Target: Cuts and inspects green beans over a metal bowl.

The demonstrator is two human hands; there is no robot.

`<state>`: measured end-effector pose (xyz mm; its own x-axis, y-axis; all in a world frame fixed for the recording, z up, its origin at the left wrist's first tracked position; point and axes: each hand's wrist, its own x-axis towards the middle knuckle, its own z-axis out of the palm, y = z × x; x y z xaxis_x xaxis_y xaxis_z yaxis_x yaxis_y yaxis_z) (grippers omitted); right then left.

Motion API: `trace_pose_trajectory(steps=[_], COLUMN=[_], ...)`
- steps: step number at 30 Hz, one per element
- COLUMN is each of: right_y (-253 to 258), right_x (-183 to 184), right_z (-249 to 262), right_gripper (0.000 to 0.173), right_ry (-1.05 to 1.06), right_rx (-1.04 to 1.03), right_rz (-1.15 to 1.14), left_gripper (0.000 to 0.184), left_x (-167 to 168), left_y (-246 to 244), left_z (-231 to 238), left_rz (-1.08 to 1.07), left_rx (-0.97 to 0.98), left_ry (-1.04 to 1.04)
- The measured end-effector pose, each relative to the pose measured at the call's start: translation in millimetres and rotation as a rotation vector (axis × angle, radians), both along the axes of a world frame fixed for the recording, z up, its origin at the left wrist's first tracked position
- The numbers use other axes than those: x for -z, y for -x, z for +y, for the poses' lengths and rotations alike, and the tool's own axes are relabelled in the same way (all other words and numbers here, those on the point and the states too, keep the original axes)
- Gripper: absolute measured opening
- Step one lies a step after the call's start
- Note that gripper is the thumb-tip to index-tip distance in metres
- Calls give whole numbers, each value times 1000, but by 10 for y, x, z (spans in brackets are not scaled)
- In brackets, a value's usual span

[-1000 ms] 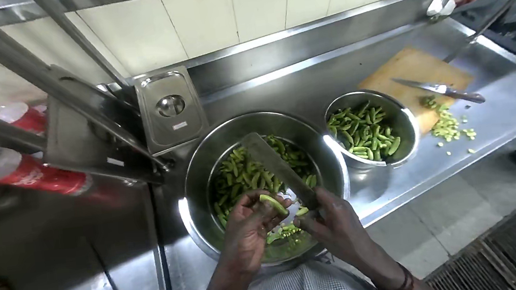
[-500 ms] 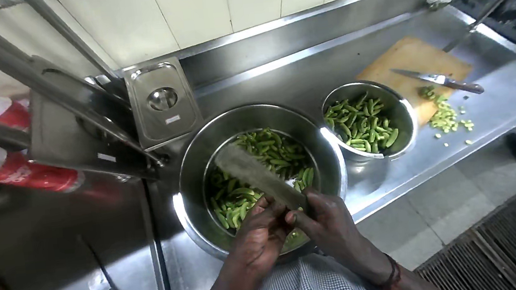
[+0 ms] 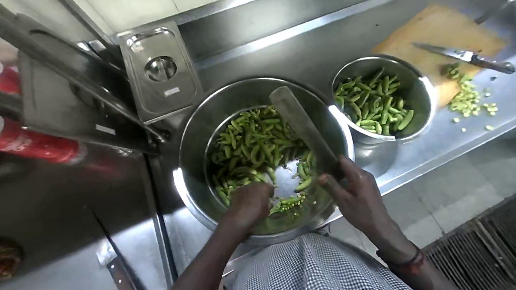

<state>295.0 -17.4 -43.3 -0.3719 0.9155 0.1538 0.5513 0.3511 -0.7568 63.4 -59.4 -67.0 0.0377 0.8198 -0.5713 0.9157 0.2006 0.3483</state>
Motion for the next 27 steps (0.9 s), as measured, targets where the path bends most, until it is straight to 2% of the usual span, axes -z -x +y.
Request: trace_pose_trajectory(steps=[2,6,11,16,19,21,27], right_y=[-40,-98,-80,-46,-37,-35,-21], right_x=[-3,44,50,65,54,46,83], right_z=[-9,-13,-47,-40,-49,-69,-70], right_gripper=[44,39,34,40,38,35,39], right_ry=[29,34,86,118,132,136,155], right_rx=[32,58,42,24,19,8,0], right_rz=[5,11,23,20,25,34,23], left_gripper=[22,14,22,20,17,22,26], left_x=[94,46,84,172,288,256,129], left_y=[-99,-209,-199,-139,-100,-130,-159], left_z=[3,-41,51,-7,-57,-65,22], left_rz=[178,259,246,256,200,193,186], left_rx=[144,214,235,244,275,238,246], left_ry=[154,154,304,263,177,160,260])
